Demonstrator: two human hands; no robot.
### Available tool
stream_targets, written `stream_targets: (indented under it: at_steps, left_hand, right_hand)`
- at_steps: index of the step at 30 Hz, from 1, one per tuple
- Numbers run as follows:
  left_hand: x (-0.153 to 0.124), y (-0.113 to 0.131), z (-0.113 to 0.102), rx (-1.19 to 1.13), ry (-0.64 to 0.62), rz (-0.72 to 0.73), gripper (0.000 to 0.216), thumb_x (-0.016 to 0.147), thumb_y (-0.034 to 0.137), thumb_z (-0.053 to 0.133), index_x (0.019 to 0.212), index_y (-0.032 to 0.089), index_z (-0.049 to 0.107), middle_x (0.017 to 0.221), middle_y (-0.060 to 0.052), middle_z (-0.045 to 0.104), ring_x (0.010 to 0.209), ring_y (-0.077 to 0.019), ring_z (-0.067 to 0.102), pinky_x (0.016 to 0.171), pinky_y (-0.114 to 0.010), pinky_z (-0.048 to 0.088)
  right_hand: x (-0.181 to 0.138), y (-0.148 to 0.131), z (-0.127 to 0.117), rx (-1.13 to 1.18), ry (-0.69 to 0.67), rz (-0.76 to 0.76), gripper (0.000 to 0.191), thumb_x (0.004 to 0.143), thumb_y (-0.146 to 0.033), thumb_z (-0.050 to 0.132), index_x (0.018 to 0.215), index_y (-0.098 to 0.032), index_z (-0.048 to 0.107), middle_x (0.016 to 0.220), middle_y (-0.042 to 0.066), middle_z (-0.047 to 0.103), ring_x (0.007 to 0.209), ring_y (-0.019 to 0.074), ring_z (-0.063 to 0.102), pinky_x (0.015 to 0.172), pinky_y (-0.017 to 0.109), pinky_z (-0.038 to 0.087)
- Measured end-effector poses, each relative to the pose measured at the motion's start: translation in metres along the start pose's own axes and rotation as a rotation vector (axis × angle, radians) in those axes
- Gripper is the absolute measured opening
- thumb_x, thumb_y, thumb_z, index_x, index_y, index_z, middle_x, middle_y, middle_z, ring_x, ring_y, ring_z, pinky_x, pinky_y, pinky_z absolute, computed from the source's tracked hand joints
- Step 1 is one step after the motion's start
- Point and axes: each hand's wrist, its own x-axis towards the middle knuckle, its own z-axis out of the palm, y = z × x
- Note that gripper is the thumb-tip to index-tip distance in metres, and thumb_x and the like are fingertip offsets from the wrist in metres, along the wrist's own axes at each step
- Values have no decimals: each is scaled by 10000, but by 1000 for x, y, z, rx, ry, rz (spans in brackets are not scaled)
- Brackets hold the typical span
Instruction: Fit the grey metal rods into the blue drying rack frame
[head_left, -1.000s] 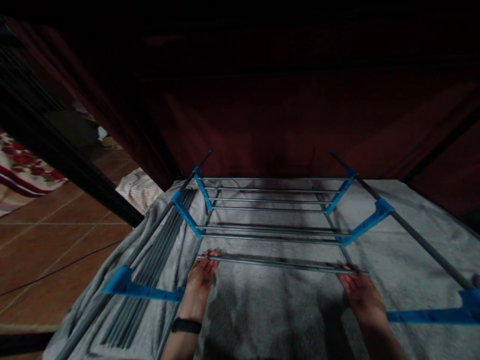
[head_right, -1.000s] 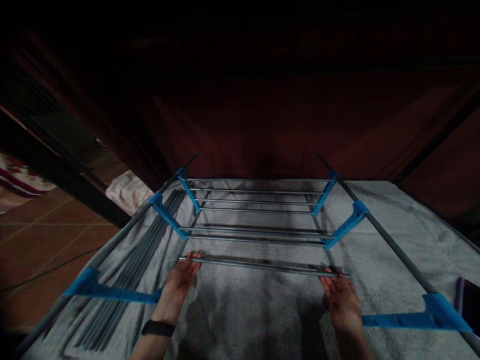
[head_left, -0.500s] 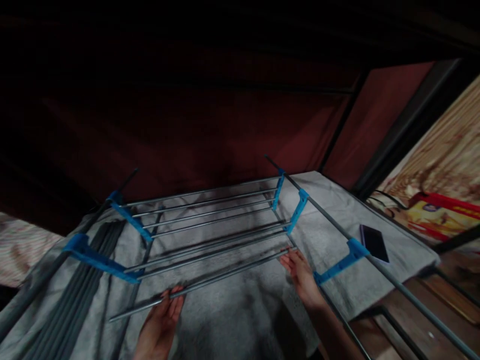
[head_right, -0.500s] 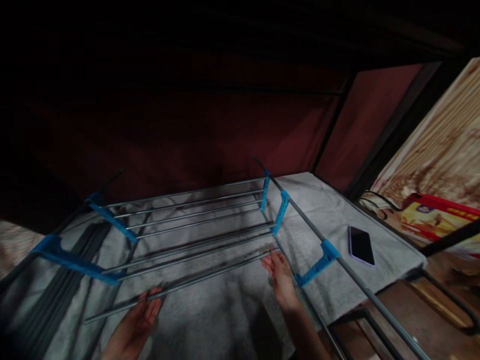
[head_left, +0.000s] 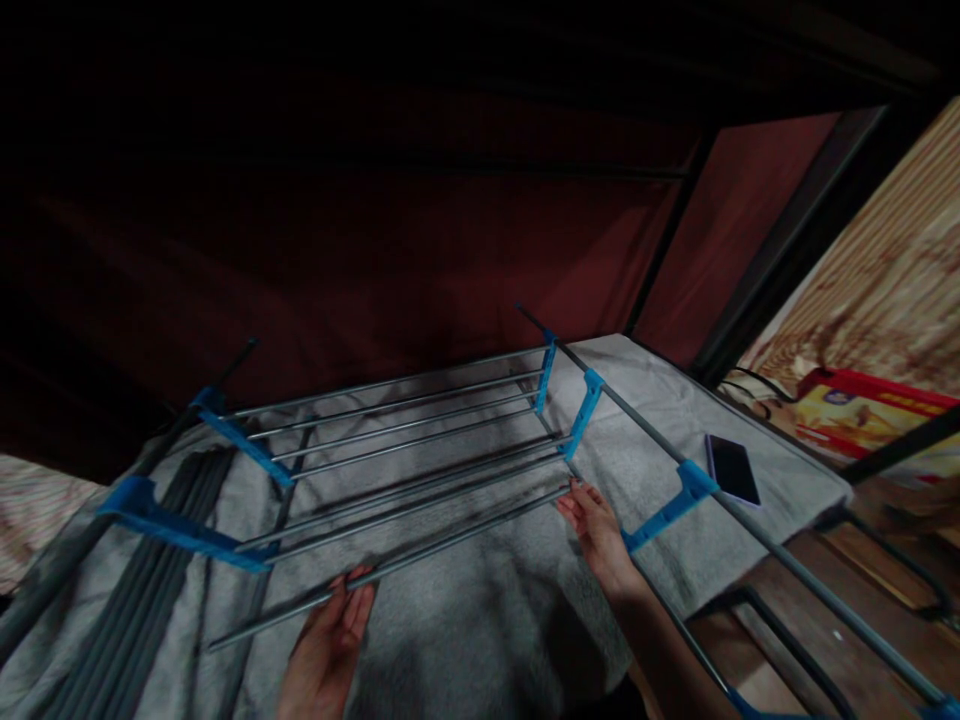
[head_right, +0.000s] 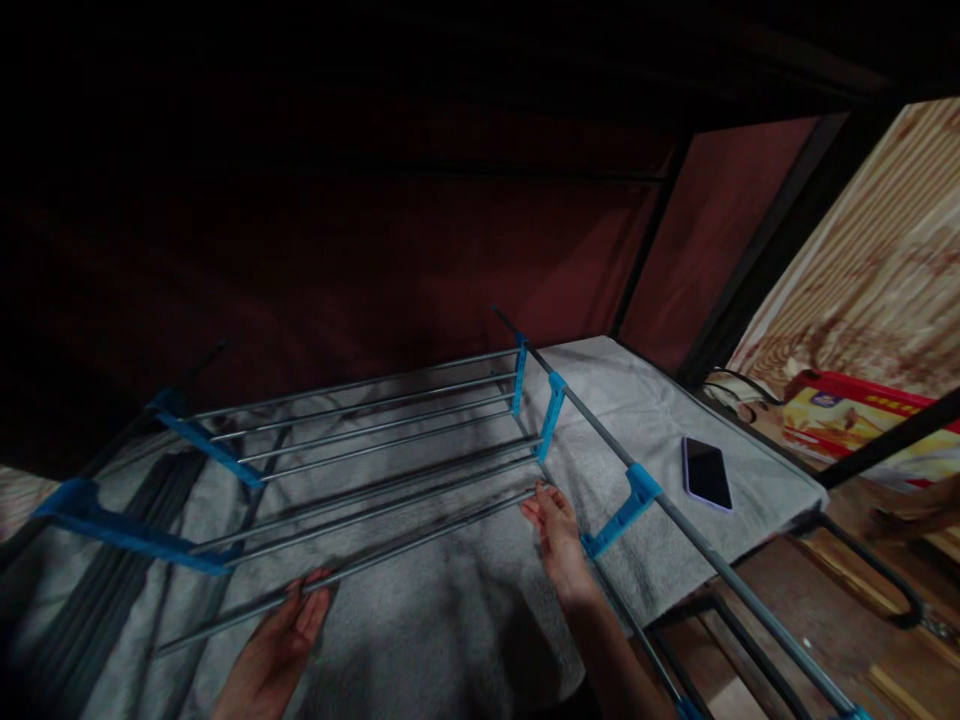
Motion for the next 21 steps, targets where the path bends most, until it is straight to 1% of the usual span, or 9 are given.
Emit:
stream_targets:
  at_steps: [2,4,8,11,14,16,18,19,21]
  left_hand:
    - [0,-6,0,10,-17,-2,301,1031,3,608,837,191,739,854,-40,836,786,-147,841,807,-219,708]
    - [1,-13,-1,27,-30,-5,297,1029,13,626,841,201,758,874,-41,850,829,-152,855,882,-230,713]
    - [2,-31,-6,71,-39,8,276,1001,41,681,840,235,793,924,-49,876,989,-217,890,1080,-352,707]
    - [2,-42,-9,84,-50,40,299,995,51,702,772,242,757,928,-67,880,1081,-254,893,1130,-399,692]
    - [0,-48,-9,78,-60,73,349,1000,35,679,734,257,723,893,-44,870,1067,-238,895,1150,-385,677]
    - [0,-51,-10,68,-62,91,379,1019,43,655,715,265,691,864,-30,859,1011,-219,894,1165,-383,668]
    - [0,-52,-12,57,-58,105,386,1043,70,651,712,267,662,858,-27,854,964,-206,888,1181,-396,661]
    - [-1,-53,-13,55,-55,110,376,1054,88,656,723,267,661,867,-29,856,951,-203,886,1187,-405,659]
    - [-1,-53,-14,57,-63,116,345,1065,107,670,757,263,676,893,-37,863,957,-202,884,1191,-416,659]
  right_hand:
    - [0,0,0,-5,4,4,501,638,-421,1135,822,-279,690,722,-69,741,664,128,762,703,226,701]
    - [1,1,-2,-15,9,6,485,665,-409,1121,811,-275,678,714,-63,746,647,136,766,695,235,700]
    - [0,9,-12,-69,9,50,484,677,-422,1097,764,-272,645,704,-45,744,641,157,784,714,265,709]
    - [-5,18,-22,-145,-34,97,468,667,-460,1079,767,-281,658,755,-25,768,725,186,818,759,304,727]
    - [-10,26,-30,-234,-55,103,477,638,-520,1073,764,-292,673,778,-17,783,794,222,830,779,354,735]
    - [-13,31,-32,-278,-51,88,503,600,-553,1087,785,-295,696,806,-11,807,787,226,815,764,367,730]
    - [-18,36,-35,-329,-50,56,540,574,-599,1094,861,-297,751,871,4,844,792,231,807,761,379,728]
    - [-22,39,-38,-372,-55,20,550,586,-628,1084,907,-301,780,915,13,861,824,238,814,796,392,733]
    - [-34,45,-50,-506,-92,-101,521,669,-665,1033,997,-312,835,1031,33,885,979,266,838,965,439,730]
